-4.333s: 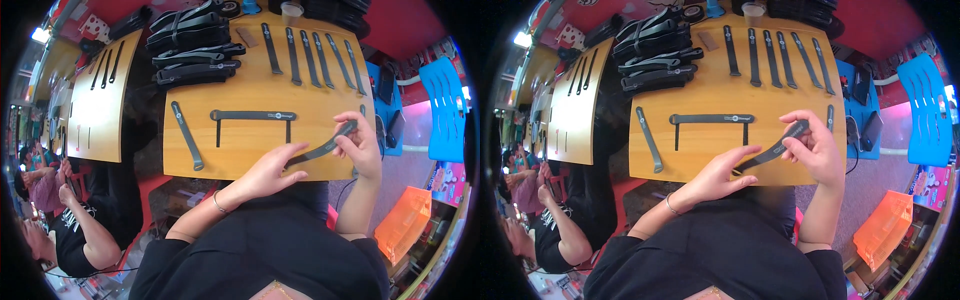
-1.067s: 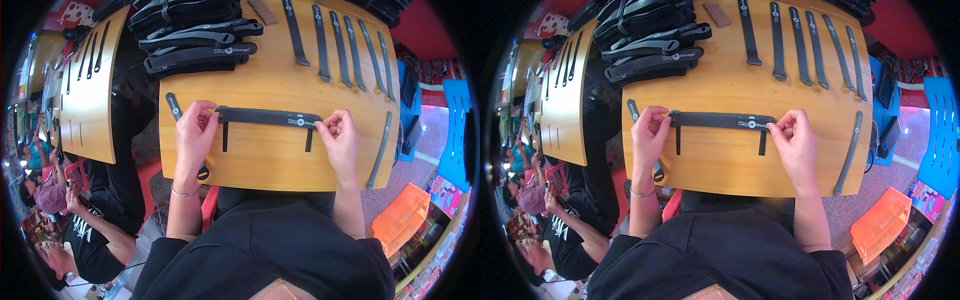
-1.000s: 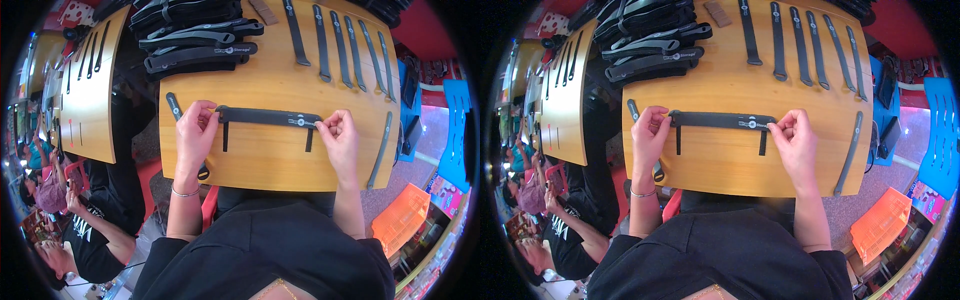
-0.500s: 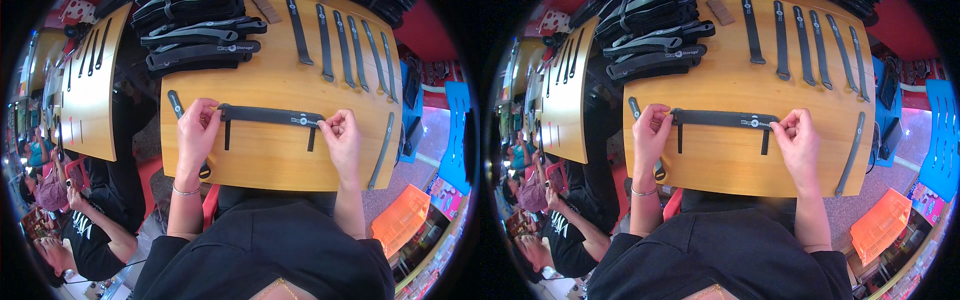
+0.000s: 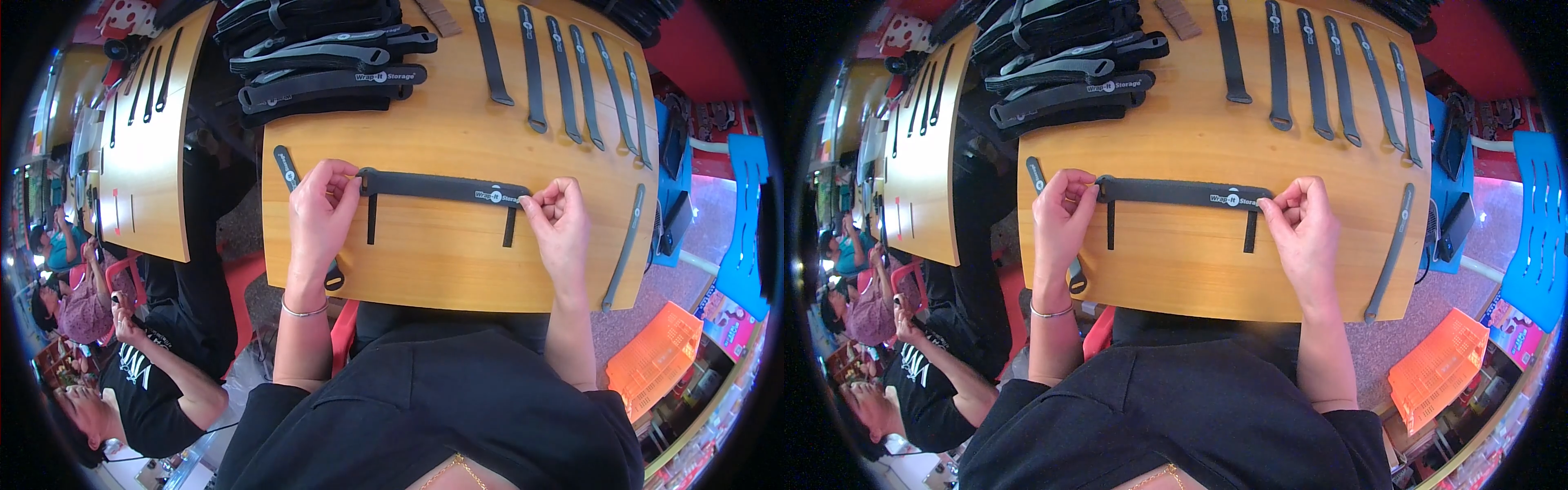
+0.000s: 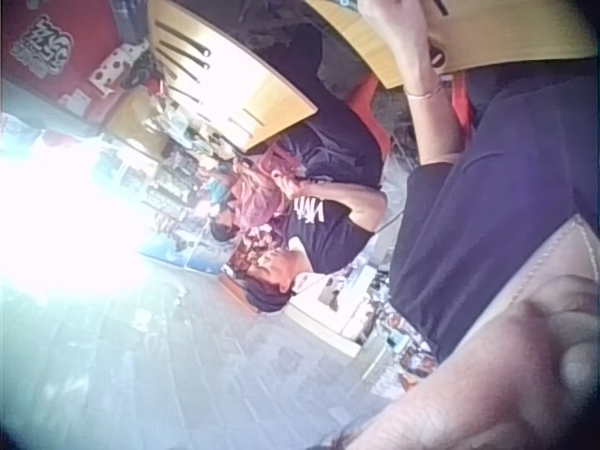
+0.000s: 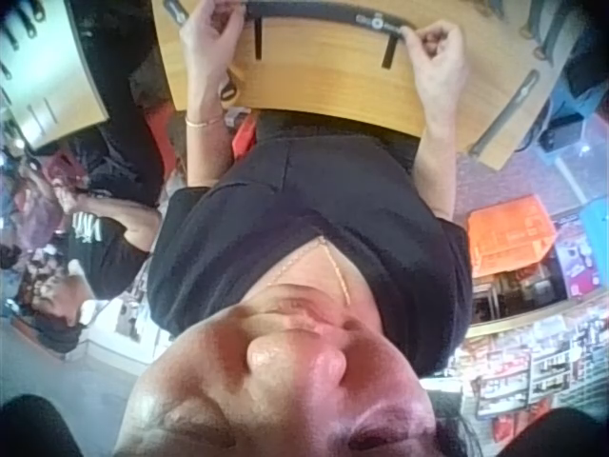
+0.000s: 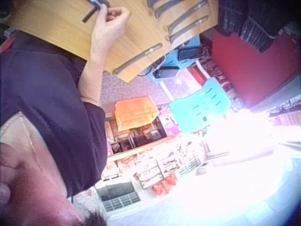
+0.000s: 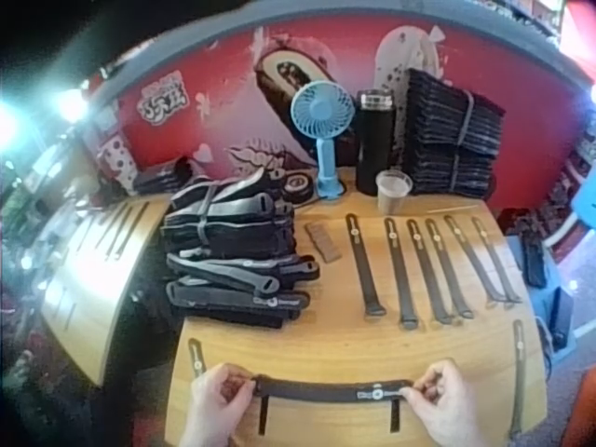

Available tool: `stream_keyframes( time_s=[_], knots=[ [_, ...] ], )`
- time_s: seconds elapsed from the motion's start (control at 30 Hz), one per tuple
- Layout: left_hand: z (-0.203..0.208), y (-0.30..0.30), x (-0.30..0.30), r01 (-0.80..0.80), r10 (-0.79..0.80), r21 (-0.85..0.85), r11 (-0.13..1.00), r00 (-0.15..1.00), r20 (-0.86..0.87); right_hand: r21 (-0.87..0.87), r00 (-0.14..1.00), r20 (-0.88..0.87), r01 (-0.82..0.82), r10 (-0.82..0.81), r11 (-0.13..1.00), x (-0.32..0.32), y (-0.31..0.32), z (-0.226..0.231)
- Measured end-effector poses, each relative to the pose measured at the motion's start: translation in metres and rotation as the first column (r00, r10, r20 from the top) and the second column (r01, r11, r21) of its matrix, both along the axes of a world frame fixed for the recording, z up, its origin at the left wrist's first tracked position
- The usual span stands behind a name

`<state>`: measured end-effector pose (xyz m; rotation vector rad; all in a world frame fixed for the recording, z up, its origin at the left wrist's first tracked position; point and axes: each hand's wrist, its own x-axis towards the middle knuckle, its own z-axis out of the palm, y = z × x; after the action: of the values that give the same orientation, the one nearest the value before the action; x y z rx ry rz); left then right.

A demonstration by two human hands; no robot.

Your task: The recorder is inspecting, flattening, and stacking elastic black straps with circular fasteners on a wooden table.

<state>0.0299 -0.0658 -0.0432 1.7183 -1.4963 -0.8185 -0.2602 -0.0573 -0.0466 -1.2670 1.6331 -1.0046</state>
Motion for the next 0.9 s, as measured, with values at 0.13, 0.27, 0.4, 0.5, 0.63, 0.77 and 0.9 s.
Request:
stream_keyframes(
  time_s=[0.13,0.27,0.4,0.5,0.63,0.77,0.9],
  knots=[
    [0.0009,-0.0003,-0.0010,-0.006,0.006,0.010,1.000,1.000,-0.011,0.009,1.000,-0.006,0.000,0.000,1.000,0.0002,-0.0001,0.0006],
    [0.0014,-0.0005,-0.0018,-0.009,0.009,0.004,1.000,1.000,0.001,0.012,1.000,0.010,0.004,-0.004,1.000,0.0000,0.0003,-0.0007],
    [0.0031,-0.0007,-0.0028,-0.012,0.012,0.018,1.000,1.000,-0.003,0.010,1.000,0.001,0.008,-0.008,1.000,0.0006,0.0002,-0.0004],
    [0.0032,-0.0008,-0.0029,-0.006,0.006,0.013,1.000,1.000,0.003,0.023,1.000,-0.016,0.007,-0.006,1.000,0.0003,0.0001,0.0008],
    [0.0027,-0.0005,-0.0028,-0.008,0.008,0.017,1.000,1.000,0.010,0.015,1.000,-0.017,0.006,-0.006,1.000,0.0008,-0.0001,-0.0004],
    [0.0035,-0.0007,-0.0036,-0.002,0.001,0.019,1.000,1.000,0.024,0.015,0.999,-0.034,0.009,-0.008,1.000,0.0022,-0.0009,0.0012],
    [0.0028,-0.0007,-0.0037,-0.004,0.003,0.021,1.000,1.000,0.026,0.006,0.998,-0.055,0.011,-0.010,1.000,0.0019,-0.0009,0.0013]
  ],
)
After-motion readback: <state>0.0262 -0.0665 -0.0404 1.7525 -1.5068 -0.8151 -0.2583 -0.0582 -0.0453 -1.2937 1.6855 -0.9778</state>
